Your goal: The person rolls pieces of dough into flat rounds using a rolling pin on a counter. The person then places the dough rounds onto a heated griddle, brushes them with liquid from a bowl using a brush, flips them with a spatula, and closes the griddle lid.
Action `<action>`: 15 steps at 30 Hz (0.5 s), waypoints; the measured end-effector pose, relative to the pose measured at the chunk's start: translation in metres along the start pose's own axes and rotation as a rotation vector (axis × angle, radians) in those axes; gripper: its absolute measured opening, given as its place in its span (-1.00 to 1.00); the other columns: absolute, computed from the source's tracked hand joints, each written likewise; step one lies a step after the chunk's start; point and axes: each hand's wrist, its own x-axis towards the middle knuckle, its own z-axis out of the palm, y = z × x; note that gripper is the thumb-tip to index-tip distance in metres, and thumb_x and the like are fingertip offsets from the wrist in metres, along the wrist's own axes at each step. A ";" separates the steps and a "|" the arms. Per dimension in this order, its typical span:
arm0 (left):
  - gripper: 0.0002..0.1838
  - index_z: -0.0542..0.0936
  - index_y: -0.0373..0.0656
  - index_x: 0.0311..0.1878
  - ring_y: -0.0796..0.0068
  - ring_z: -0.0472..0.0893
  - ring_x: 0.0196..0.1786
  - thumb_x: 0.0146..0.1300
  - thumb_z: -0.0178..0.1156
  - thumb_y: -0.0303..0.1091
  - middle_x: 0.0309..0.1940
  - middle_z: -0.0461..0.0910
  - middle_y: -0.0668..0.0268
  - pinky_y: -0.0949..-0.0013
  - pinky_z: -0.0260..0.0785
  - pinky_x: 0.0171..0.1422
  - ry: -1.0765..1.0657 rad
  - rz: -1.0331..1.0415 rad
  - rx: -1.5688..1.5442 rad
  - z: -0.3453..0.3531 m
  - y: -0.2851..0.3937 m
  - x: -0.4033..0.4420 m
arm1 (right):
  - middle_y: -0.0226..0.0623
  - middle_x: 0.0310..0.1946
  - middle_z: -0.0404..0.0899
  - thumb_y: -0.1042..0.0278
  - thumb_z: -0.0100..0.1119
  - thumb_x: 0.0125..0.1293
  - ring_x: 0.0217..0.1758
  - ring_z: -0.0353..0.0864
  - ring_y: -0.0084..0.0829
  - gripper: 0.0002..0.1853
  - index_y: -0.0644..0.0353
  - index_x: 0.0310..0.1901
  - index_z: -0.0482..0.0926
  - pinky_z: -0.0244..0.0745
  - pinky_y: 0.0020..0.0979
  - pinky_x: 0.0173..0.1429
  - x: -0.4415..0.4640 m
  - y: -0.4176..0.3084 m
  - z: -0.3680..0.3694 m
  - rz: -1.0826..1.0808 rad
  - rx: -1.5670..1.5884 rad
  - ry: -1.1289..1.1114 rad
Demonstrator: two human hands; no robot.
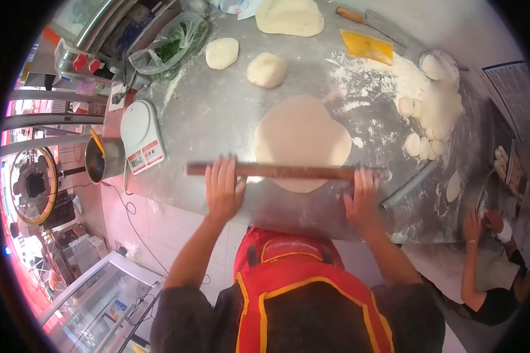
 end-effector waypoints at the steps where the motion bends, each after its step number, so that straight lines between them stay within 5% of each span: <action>1: -0.36 0.39 -0.21 0.34 0.04 0.37 0.36 0.16 0.25 -0.27 0.28 0.42 0.10 -0.06 0.10 0.47 -0.068 -0.023 0.003 -0.018 0.008 -0.008 | 0.04 0.35 0.26 0.30 0.13 0.27 0.44 0.18 0.07 -0.35 0.29 0.37 0.22 -0.12 0.24 0.50 -0.006 -0.002 -0.005 0.005 0.023 0.022; 6: -0.45 0.50 -0.14 0.11 0.08 0.52 0.07 0.01 0.41 -0.27 -0.01 0.55 0.18 0.05 0.36 0.12 -0.188 0.128 -0.076 -0.019 -0.005 -0.019 | -0.11 0.22 0.37 0.41 0.31 0.11 0.33 0.30 -0.01 -0.35 0.19 0.28 0.36 0.06 0.15 0.46 -0.012 0.021 -0.003 -0.078 0.023 -0.090; 9: -0.51 0.51 -0.12 0.04 0.07 0.55 -0.03 0.03 0.41 -0.25 -0.12 0.58 0.16 0.08 0.37 0.00 -0.260 -0.141 -0.087 -0.037 0.011 -0.077 | -0.15 0.16 0.41 0.45 0.34 0.09 0.27 0.34 -0.03 -0.39 0.13 0.23 0.41 0.13 0.12 0.42 0.023 0.028 -0.018 -0.177 -0.011 0.039; 10: -0.54 0.51 -0.13 0.03 0.07 0.57 -0.07 0.06 0.41 -0.24 -0.16 0.59 0.14 0.08 0.39 -0.03 -0.201 -0.235 -0.095 -0.042 0.018 -0.100 | -0.12 0.13 0.44 0.44 0.33 0.11 0.21 0.38 -0.02 -0.43 0.13 0.21 0.43 0.16 0.10 0.39 0.042 0.016 -0.027 -0.167 0.006 0.244; 12: -0.59 0.52 -0.14 0.00 0.06 0.61 -0.15 0.13 0.38 -0.20 -0.22 0.62 0.12 0.09 0.41 -0.08 -0.093 -0.457 -0.115 -0.046 0.033 -0.148 | -0.08 0.11 0.47 0.40 0.33 0.12 0.19 0.40 0.00 -0.45 0.16 0.19 0.43 0.23 0.03 0.34 0.071 0.020 -0.015 0.005 0.159 0.368; 15: -0.64 0.52 -0.17 -0.04 0.04 0.63 -0.22 0.23 0.32 -0.15 -0.26 0.63 0.12 0.10 0.43 -0.14 0.039 -0.779 -0.069 -0.041 0.040 -0.188 | -0.01 0.07 0.52 0.31 0.32 0.13 0.18 0.44 0.01 -0.48 0.22 0.13 0.43 0.31 -0.07 0.27 0.108 0.042 0.036 0.260 0.262 0.154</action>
